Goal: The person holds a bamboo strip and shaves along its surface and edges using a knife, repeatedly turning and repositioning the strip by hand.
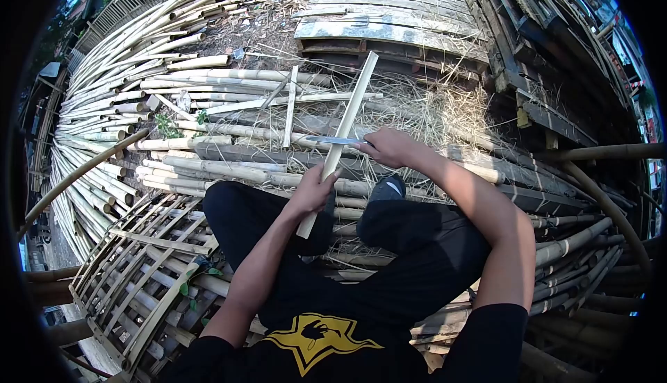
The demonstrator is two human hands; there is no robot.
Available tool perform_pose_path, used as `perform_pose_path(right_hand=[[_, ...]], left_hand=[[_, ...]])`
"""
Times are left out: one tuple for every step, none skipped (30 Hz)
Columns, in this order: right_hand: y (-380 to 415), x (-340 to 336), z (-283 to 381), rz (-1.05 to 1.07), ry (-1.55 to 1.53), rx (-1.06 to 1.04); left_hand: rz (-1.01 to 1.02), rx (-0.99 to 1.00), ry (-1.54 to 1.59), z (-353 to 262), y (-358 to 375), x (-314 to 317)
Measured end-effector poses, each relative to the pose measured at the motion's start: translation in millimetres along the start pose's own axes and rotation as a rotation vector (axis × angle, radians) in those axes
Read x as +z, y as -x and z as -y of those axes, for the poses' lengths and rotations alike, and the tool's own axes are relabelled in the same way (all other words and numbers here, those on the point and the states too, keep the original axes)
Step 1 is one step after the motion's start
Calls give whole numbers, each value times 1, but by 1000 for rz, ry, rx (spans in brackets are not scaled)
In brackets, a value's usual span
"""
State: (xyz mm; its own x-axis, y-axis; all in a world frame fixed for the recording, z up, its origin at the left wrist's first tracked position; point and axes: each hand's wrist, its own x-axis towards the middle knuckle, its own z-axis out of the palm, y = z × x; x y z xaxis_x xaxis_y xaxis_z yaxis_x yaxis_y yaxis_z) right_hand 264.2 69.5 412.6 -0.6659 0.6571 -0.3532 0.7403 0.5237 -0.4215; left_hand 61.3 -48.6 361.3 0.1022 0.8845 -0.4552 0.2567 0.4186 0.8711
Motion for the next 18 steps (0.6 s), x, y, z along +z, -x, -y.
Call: perform_pose_path(right_hand=[[0,5,1,4,0,0],[-2,10,0,-15,8,-50],[-2,14,1,-33,15,-99],[-2,16,3,-59,49,-103],[-3,15,1,-56,47,-106],[-5,13,-4,-56,57,-75],[-6,9,-10,-58,75,-43],[-7,11,-17,-78,69,-62],[-7,8,-16,-77,69,-61],[-6,2,-14,-91,96,-78],[-5,-2,-14,-108,119,-90],[-6,0,-18,-110,119,-81],[-9,4,-24,-122,114,-102],[-11,4,-30,-134,110,-124],[-10,-3,-36,-135,114,-120],[-7,-10,-45,-169,113,-26],[-6,-17,-55,-208,110,68],[-7,-25,-67,-217,114,66]], left_hand=[[0,-3,3,4,-2,1],[-40,66,-46,10,-6,2],[-80,132,-95,12,-7,3],[-81,131,-93,14,-8,4],[-130,229,-157,18,-7,7],[-176,325,-226,19,-4,7],[-177,325,-227,18,-2,7],[-181,322,-248,17,-1,8],[-183,317,-267,13,3,9],[-182,320,-265,9,5,9],[-153,259,-228,4,7,7],[-122,198,-189,-1,11,6],[-115,201,-189,-7,15,6],[-100,145,-157,-13,19,6],[-86,90,-125,-15,22,6],[-82,144,-123,-6,24,6],[-80,146,-128,2,30,8],[-60,165,-150,-2,36,7]])
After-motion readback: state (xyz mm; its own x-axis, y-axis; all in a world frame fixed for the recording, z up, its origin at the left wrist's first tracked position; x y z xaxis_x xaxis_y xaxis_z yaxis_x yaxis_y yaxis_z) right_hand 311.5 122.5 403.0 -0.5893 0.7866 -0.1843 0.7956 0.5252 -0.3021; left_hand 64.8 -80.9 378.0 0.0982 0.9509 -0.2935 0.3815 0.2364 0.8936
